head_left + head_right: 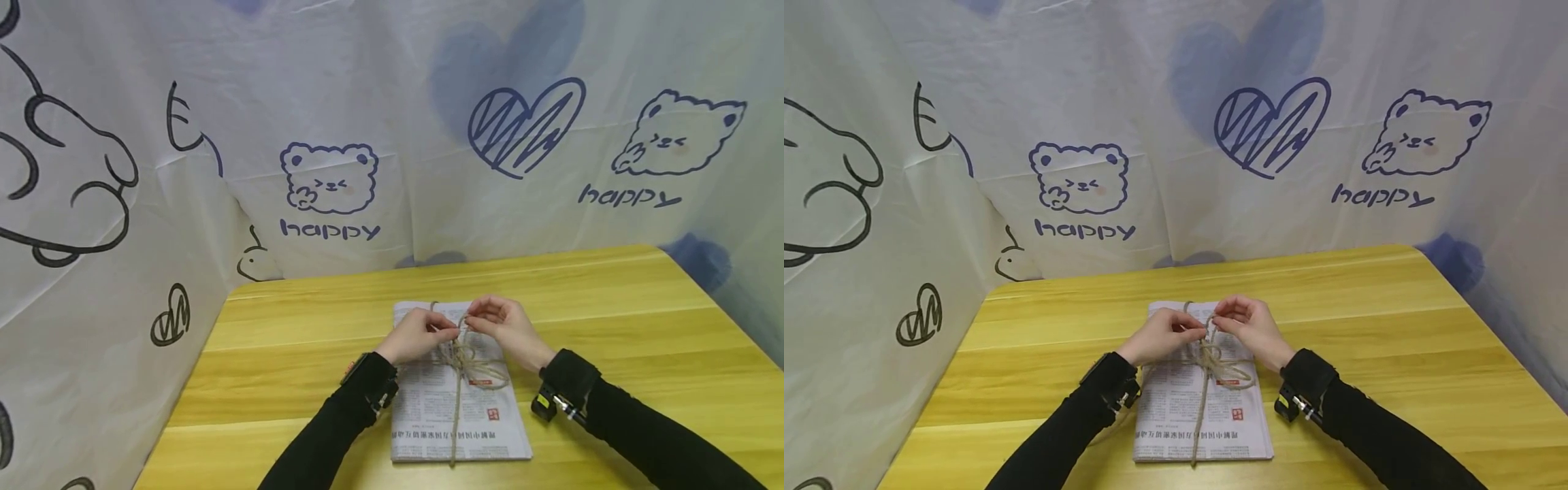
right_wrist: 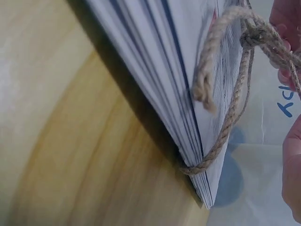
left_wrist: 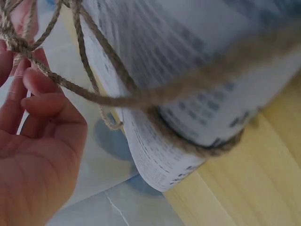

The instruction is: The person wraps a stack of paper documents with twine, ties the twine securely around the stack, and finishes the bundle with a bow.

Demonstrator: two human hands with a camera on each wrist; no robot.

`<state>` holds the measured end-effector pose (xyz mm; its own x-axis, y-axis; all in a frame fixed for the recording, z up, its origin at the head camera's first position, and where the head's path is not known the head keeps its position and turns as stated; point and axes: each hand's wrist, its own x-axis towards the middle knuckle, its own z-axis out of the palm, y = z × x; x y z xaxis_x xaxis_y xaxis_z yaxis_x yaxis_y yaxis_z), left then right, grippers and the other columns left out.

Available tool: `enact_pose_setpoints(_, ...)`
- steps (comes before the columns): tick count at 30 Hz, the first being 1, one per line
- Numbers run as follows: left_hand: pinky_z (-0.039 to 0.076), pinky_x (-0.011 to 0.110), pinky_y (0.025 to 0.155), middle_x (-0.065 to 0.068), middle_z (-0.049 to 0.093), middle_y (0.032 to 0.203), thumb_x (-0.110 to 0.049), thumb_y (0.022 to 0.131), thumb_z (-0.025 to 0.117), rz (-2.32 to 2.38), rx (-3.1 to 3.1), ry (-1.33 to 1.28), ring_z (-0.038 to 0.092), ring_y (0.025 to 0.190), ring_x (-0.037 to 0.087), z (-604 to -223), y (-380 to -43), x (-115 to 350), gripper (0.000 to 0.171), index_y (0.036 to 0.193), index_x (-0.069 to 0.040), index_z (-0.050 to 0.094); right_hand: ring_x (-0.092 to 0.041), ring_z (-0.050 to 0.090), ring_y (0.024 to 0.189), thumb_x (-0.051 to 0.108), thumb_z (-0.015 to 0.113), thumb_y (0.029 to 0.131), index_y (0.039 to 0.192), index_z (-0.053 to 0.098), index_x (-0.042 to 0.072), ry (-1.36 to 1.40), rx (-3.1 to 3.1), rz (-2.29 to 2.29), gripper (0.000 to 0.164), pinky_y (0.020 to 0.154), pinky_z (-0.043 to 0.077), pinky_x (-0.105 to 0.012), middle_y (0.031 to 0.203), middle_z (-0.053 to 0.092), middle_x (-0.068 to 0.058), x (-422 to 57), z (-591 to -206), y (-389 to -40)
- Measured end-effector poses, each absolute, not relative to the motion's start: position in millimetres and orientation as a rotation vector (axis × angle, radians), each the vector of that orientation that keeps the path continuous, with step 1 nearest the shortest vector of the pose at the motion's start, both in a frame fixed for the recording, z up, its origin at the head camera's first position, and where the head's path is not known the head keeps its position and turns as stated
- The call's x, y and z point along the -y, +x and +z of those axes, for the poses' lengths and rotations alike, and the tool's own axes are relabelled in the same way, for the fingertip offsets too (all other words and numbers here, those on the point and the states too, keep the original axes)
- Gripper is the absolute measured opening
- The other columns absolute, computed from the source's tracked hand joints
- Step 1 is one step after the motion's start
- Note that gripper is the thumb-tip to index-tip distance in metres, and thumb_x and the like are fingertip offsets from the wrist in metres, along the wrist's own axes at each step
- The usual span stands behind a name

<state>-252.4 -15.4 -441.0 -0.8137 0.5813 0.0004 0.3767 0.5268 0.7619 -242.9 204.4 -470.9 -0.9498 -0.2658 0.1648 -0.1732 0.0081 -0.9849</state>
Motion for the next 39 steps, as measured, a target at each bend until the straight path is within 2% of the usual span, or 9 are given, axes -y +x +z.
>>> enact_pose_setpoints(5,0.046,0.026,0.076,0.008,0.073,0.103,-0.024,0.103,0.059,1.180,-2.498,0.809,0.059,0.083,0.013,-445.1,-250.2,15.7,0.023,0.109,-0.008,0.076,-0.006,0.069,0.094,0.000,0.064,0.096,0.112,0.057,-0.013,-0.561,-2.253,-2.088,0.022,0.087,0.058,-0.026,0.099,0.070,0.004,-203.4,-469.6,-238.7)
enact_pose_setpoints(10,0.044,0.026,0.075,0.009,0.072,0.103,-0.025,0.104,0.058,1.207,-2.513,0.762,0.056,0.080,0.012,-450.1,-248.3,17.5,0.026,0.110,-0.005,0.074,-0.008,0.059,0.101,0.010,0.068,0.096,0.111,0.060,-0.006,-1.030,-2.433,-1.961,0.024,0.085,0.050,-0.021,0.108,0.062,-0.009,-213.9,-468.5,-219.9)
enact_pose_setpoints(15,0.045,0.026,0.073,0.012,0.072,0.101,-0.023,0.103,0.059,1.275,-2.502,0.712,0.059,0.082,0.017,-453.0,-247.9,21.8,0.025,0.110,-0.004,0.073,-0.008,0.053,0.101,0.023,0.079,0.088,0.110,0.061,0.010,-1.350,-2.616,-1.602,0.031,0.081,0.044,-0.027,0.114,0.058,-0.002,-225.0,-469.2,-198.0)
enact_pose_setpoints(18,0.045,0.026,0.073,0.011,0.072,0.101,-0.023,0.103,0.060,1.323,-2.480,0.662,0.060,0.083,0.019,-454.6,-247.2,25.5,0.024,0.109,-0.005,0.074,-0.007,0.055,0.100,0.015,0.077,0.089,0.107,0.062,0.016,-1.267,-2.770,-1.463,0.024,0.081,0.046,-0.027,0.112,0.060,0.003,-223.1,-471.4,-192.2)
enact_pose_setpoints(21,0.045,0.026,0.073,0.011,0.072,0.101,-0.023,0.102,0.062,1.350,-2.472,0.625,0.058,0.082,0.016,-455.9,-246.2,28.0,0.022,0.108,-0.007,0.075,-0.011,0.056,0.097,0.012,0.078,0.088,0.106,0.061,0.015,-1.057,-2.878,-1.462,0.025,0.081,0.050,-0.028,0.107,0.060,0.000,-220.2,-475.5,-191.3)
enact_pose_setpoints(25,0.046,0.026,0.070,0.013,0.071,0.100,-0.020,0.100,0.064,1.398,-2.453,0.583,0.060,0.083,0.019,-457.3,-244.1,29.5,0.021,0.108,-0.003,0.074,-0.012,0.061,0.093,0.018,0.082,0.085,0.106,0.061,0.012,-0.850,-2.817,-1.452,0.030,0.078,0.053,-0.028,0.103,0.064,-0.002,-219.1,-481.1,-191.3)
enact_pose_setpoints(30,0.047,0.026,0.070,0.015,0.071,0.097,-0.017,0.098,0.066,1.467,-2.426,0.499,0.065,0.087,0.029,-458.8,-243.0,29.3,0.019,0.107,-0.002,0.073,-0.007,0.066,0.080,0.019,0.067,0.098,0.096,0.068,0.009,-0.879,-2.584,-1.402,0.010,0.071,0.055,-0.024,0.091,0.071,-0.006,-218.0,-480.3,-194.5)
enact_pose_setpoints(35,0.046,0.024,0.066,0.007,0.071,0.088,-0.015,0.097,0.066,1.483,-2.444,0.476,0.064,0.078,0.021,-458.7,-241.6,29.3,0.016,0.103,-0.003,0.073,-0.007,0.052,0.062,0.018,0.041,0.110,0.086,0.066,0.000,-0.824,-2.360,-1.363,0.039,0.059,0.046,-0.022,0.077,0.062,-0.014,-216.8,-470.5,-198.8)
enact_pose_setpoints(39,0.045,0.024,0.065,0.008,0.072,0.088,-0.016,0.096,0.067,1.493,-2.444,0.443,0.064,0.077,0.020,-458.0,-240.9,28.6,0.015,0.102,-0.003,0.074,-0.010,0.058,0.071,0.023,0.026,0.113,0.090,0.063,-0.011,-0.748,-2.134,-1.394,0.055,0.064,0.048,-0.024,0.084,0.064,-0.016,-216.1,-467.0,-204.6)
